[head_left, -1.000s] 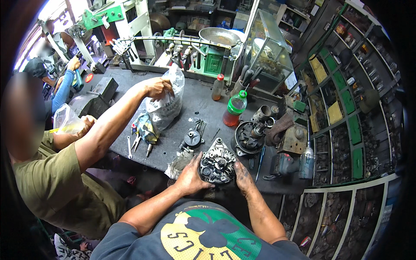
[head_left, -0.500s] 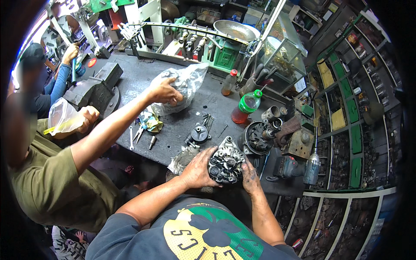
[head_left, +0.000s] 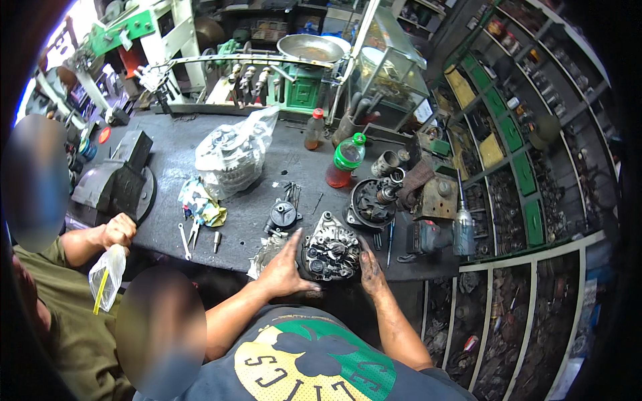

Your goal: The person assembles a mechanical component on a workbench, inserting small cylindrical parts into a circular housing and using a marker to apply marks. A second person stands nearby and occasionally hands over parts or points at the assembly.

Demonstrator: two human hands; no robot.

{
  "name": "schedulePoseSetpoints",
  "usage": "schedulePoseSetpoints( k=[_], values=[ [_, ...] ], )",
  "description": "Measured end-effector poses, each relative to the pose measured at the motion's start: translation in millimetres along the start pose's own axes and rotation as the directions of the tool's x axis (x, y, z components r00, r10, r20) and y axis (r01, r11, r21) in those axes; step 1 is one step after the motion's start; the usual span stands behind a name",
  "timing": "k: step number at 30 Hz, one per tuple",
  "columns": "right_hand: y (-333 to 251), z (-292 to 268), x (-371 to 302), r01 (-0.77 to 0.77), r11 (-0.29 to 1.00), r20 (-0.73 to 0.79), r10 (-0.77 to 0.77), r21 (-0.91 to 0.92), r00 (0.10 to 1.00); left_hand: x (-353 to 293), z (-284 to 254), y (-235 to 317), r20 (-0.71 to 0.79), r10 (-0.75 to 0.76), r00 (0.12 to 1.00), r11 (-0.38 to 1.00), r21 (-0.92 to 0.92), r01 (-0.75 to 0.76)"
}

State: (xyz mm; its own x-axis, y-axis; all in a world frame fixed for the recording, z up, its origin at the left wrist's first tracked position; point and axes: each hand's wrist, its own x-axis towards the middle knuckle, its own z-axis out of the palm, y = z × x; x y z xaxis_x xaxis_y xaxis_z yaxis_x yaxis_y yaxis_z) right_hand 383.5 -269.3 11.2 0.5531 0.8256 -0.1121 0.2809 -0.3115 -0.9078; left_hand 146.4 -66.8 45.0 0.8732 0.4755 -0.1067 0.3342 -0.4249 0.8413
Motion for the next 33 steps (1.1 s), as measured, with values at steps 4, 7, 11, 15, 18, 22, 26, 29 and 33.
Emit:
schedulePoseSetpoints(
  k=[4,7,11,15,18,22,26,29,33],
  values=[
    [30.2,-2.7,-53.8,-0.112,0.979,-0.093,0.097,-0.169,0.991,-25.1,-22.4,-33.6,-0.079,-0.133,0.988,0.989,0.056,0.138],
    [45.7,0.2,-91.0,-0.262,0.958,-0.154,0.243,-0.115,0.958,-50.6,-27.4,-62.8,-0.163,-0.256,0.953,0.956,0.103,0.274],
    [73.9,8.8,-119.5,-0.275,0.957,-0.154,0.259,-0.095,0.953,-80.3,-32.3,-64.0,-0.218,-0.301,0.928,0.947,0.05,0.319],
    [67.0,6.7,-125.4,-0.274,0.878,-0.012,0.293,-0.393,0.956,-98.2,-28.7,-71.2,-0.328,-0.331,0.885,0.938,-0.013,0.346],
    [68.6,9.6,-125.5,-0.178,0.832,0.054,0.241,-0.526,0.969,-106.3,-21.3,-92.5,-0.384,-0.367,0.847,0.929,-0.1,0.357],
    [55.6,14.2,-121.8,-0.27,0.838,0.03,0.321,-0.474,0.946,-110.0,-24.1,-110.2,-0.445,-0.359,0.82,0.933,-0.14,0.332],
    [53.4,16.0,-116.0,-0.306,0.833,0.018,0.353,-0.46,0.935,-106.5,-38.9,-121.4,-0.473,-0.374,0.798,0.927,-0.2,0.316],
    [64.4,24.1,-116.0,-0.358,0.837,-0.02,0.385,-0.414,0.923,-102.7,-55.1,-130.1,-0.482,-0.357,0.8,0.934,-0.196,0.298],
    [65.4,39.9,-124.3,-0.399,0.829,-0.064,0.408,-0.393,0.911,-92.3,-70.2,-144.3,-0.456,-0.393,0.799,0.919,-0.186,0.346]
  ],
)
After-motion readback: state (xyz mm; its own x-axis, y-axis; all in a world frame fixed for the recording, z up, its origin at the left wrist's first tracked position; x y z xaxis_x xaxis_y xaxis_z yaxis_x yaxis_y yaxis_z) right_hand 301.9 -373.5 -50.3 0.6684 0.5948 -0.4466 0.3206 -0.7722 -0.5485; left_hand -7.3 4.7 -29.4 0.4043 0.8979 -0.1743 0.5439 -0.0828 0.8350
